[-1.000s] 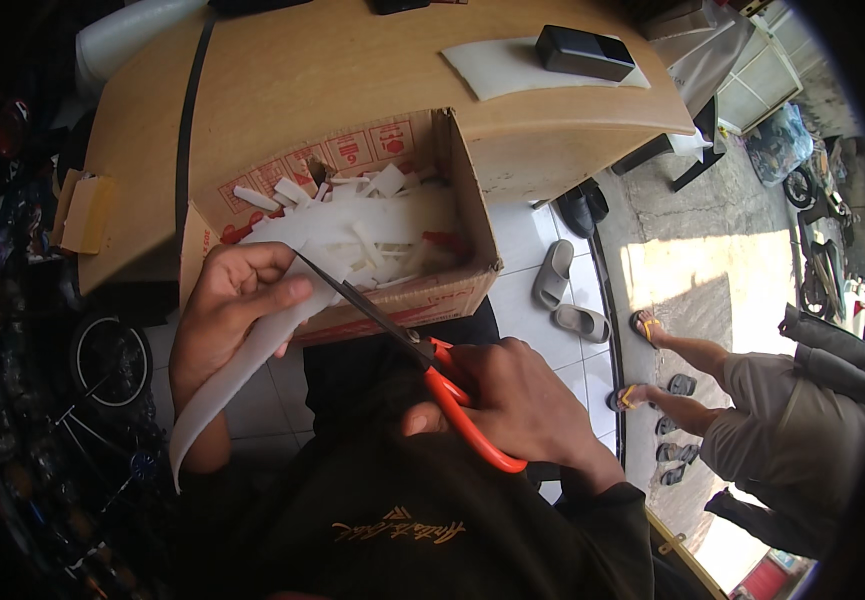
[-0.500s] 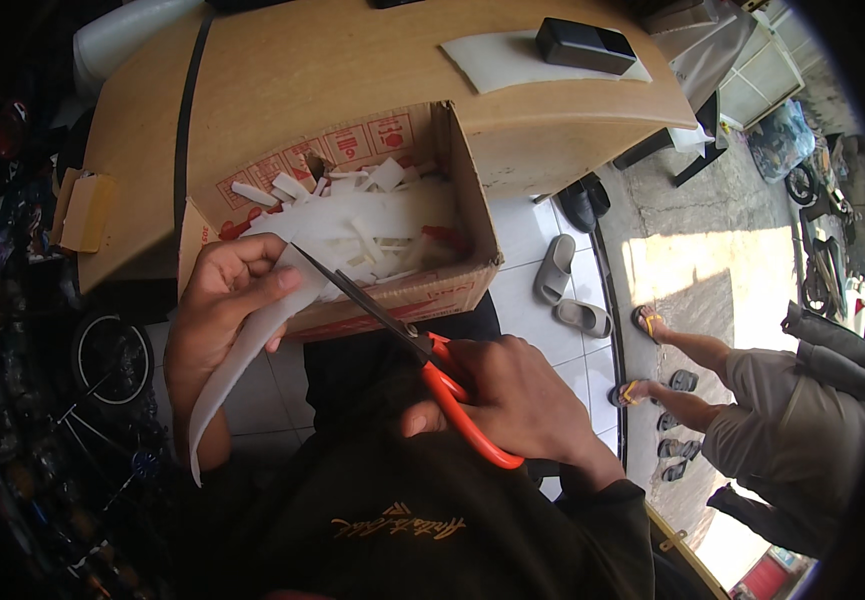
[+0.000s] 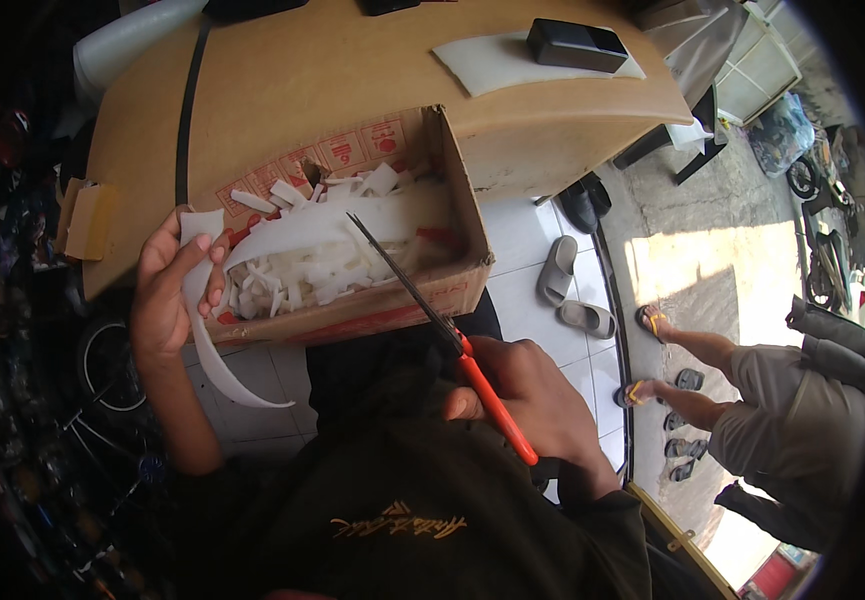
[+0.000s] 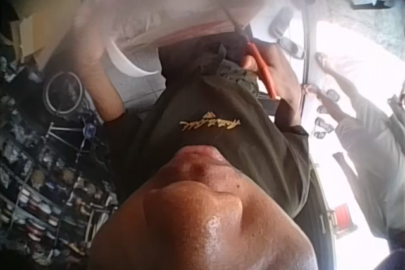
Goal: The person uses shears to cut a long white foam strip into small rectangular pieces over a cardboard box.
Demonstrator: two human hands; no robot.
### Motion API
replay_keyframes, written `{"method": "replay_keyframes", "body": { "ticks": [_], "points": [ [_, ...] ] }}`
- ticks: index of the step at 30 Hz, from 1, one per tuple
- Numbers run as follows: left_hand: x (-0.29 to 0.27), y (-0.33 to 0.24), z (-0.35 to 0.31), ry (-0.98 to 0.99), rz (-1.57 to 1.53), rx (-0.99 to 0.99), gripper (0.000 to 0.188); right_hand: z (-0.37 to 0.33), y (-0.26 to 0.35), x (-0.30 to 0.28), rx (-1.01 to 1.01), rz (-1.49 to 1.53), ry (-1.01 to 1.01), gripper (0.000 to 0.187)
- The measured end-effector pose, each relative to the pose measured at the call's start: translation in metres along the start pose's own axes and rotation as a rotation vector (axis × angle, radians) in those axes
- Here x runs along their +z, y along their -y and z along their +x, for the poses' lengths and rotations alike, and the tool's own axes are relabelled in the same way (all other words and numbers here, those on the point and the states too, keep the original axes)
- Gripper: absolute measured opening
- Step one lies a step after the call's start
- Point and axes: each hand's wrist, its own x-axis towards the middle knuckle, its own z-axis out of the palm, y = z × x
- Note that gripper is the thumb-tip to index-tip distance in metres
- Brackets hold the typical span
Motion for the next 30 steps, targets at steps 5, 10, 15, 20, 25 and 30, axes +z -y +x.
{"method": "replay_keyframes", "body": {
  "ticks": [5,10,15,20,25,30],
  "points": [
    [0.004,-0.002,0.000,0.074,-0.116,-0.073,0.012,0.005,-0.005,-0.006,0.008,0.002,0.100,0.073],
    [0.006,0.006,0.002,0.089,-0.053,-0.108,0.016,0.006,-0.008,-0.007,-0.016,-0.018,0.090,0.069],
    [0.011,0.020,0.004,0.085,0.054,-0.093,0.024,0.006,-0.005,-0.005,-0.011,-0.003,0.091,0.072],
    [0.019,0.021,0.006,0.116,0.043,-0.146,0.024,-0.004,-0.013,-0.019,-0.062,0.164,-0.203,0.076],
    [0.019,0.022,0.006,0.184,-0.043,-0.160,0.023,0.066,0.000,-0.100,-0.009,0.027,-0.442,0.071],
    [0.027,0.018,0.001,0.161,0.019,-0.109,0.022,0.139,-0.027,-0.121,0.007,0.023,-0.325,0.063]
  ]
}}
